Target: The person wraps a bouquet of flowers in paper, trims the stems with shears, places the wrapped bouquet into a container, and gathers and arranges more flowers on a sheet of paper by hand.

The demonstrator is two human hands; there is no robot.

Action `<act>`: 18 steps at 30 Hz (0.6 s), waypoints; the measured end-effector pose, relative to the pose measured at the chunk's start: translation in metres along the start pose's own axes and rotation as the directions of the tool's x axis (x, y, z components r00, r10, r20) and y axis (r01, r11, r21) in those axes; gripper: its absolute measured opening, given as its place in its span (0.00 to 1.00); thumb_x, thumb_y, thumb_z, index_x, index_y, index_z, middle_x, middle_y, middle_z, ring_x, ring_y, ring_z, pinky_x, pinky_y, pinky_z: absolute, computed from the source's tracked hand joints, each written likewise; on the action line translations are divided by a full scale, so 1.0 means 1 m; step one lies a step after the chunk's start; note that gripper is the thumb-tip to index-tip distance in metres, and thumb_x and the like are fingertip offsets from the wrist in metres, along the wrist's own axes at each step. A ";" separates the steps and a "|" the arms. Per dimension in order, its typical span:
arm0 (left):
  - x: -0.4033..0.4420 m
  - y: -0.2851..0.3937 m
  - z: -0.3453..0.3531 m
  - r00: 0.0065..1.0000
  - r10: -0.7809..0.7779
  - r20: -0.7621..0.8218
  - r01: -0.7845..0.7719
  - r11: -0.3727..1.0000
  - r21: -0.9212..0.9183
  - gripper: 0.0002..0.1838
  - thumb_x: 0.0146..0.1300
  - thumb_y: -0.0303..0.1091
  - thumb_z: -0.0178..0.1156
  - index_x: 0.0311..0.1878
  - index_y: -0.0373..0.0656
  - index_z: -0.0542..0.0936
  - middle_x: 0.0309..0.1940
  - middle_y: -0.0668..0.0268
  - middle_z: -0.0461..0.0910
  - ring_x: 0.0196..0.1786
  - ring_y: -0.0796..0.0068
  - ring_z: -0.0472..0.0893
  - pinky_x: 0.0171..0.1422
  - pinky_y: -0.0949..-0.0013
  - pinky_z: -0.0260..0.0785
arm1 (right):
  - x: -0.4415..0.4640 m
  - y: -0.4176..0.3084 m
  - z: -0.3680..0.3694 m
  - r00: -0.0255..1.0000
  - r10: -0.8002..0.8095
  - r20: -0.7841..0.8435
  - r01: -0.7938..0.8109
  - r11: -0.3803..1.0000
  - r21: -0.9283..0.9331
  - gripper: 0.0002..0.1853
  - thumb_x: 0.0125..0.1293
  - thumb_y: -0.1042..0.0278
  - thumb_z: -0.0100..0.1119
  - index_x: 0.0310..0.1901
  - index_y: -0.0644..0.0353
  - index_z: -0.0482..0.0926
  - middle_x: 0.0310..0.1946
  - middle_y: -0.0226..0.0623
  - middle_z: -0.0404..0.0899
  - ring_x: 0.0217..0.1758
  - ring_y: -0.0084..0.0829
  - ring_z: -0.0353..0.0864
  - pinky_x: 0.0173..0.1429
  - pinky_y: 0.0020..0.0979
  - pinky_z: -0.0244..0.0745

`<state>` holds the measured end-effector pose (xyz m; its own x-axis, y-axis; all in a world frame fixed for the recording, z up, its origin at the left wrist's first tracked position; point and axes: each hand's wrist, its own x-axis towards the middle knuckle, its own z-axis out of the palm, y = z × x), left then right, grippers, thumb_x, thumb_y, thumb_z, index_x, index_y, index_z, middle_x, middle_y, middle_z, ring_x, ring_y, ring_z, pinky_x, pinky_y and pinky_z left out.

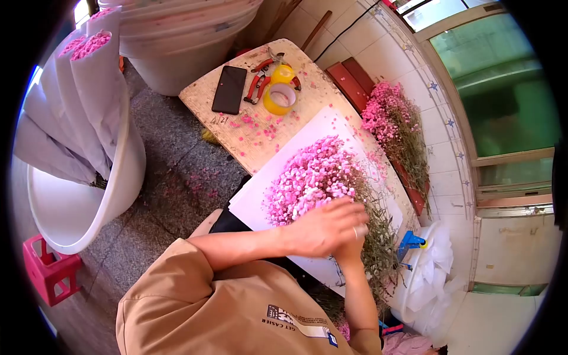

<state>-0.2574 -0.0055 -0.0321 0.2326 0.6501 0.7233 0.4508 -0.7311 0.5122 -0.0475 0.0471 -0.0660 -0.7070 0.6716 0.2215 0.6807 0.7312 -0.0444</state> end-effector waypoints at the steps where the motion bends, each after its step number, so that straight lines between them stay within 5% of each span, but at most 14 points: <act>1: -0.007 -0.008 0.007 0.996 -0.086 0.030 0.082 0.990 0.112 0.29 0.64 0.33 0.57 0.69 0.38 0.75 0.74 0.53 0.70 0.81 0.53 0.64 0.86 0.44 0.49 | 0.005 -0.009 -0.023 0.997 -0.025 0.075 0.024 1.000 0.012 0.17 0.58 0.66 0.71 0.50 0.57 0.83 0.42 0.42 0.82 0.48 0.49 0.84 0.46 0.45 0.80; 5: -0.035 -0.039 0.021 0.971 -0.189 0.149 0.132 0.936 0.327 0.30 0.66 0.34 0.55 0.73 0.40 0.73 0.79 0.56 0.65 0.84 0.57 0.57 0.87 0.44 0.42 | 0.009 -0.036 -0.074 0.965 0.001 0.264 -0.003 1.000 0.010 0.36 0.53 0.64 0.78 0.66 0.57 0.78 0.51 0.42 0.79 0.55 0.44 0.78 0.60 0.43 0.73; 9: -0.038 -0.032 0.013 0.967 -0.212 0.144 0.160 0.937 0.309 0.30 0.65 0.33 0.57 0.72 0.39 0.74 0.77 0.57 0.67 0.83 0.56 0.59 0.87 0.43 0.43 | -0.013 -0.041 -0.078 1.000 0.018 -0.015 -0.017 1.000 0.025 0.36 0.55 0.67 0.77 0.68 0.52 0.78 0.53 0.38 0.78 0.56 0.44 0.76 0.62 0.47 0.70; 14: -0.003 0.007 -0.001 0.966 -0.246 0.085 0.221 0.949 0.226 0.26 0.59 0.30 0.64 0.63 0.38 0.80 0.72 0.55 0.74 0.80 0.52 0.65 0.85 0.40 0.47 | -0.041 -0.019 -0.013 0.996 0.042 -0.081 -0.037 0.997 0.067 0.30 0.53 0.71 0.72 0.62 0.50 0.82 0.55 0.41 0.78 0.59 0.45 0.77 0.60 0.48 0.71; 18: 0.046 0.021 0.016 0.992 -0.052 0.115 0.035 0.989 0.145 0.26 0.63 0.33 0.64 0.65 0.42 0.80 0.74 0.54 0.72 0.81 0.52 0.64 0.85 0.41 0.46 | -0.045 -0.013 -0.012 0.973 0.174 -0.155 -0.161 0.983 0.091 0.19 0.55 0.70 0.69 0.51 0.53 0.83 0.57 0.44 0.76 0.62 0.49 0.74 0.60 0.51 0.70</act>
<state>-0.2232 0.0123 0.0040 0.3065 0.7066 0.6378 0.5787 -0.6703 0.4645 -0.0226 0.0057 -0.0639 -0.5395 0.7619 0.3584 0.7656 0.6211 -0.1677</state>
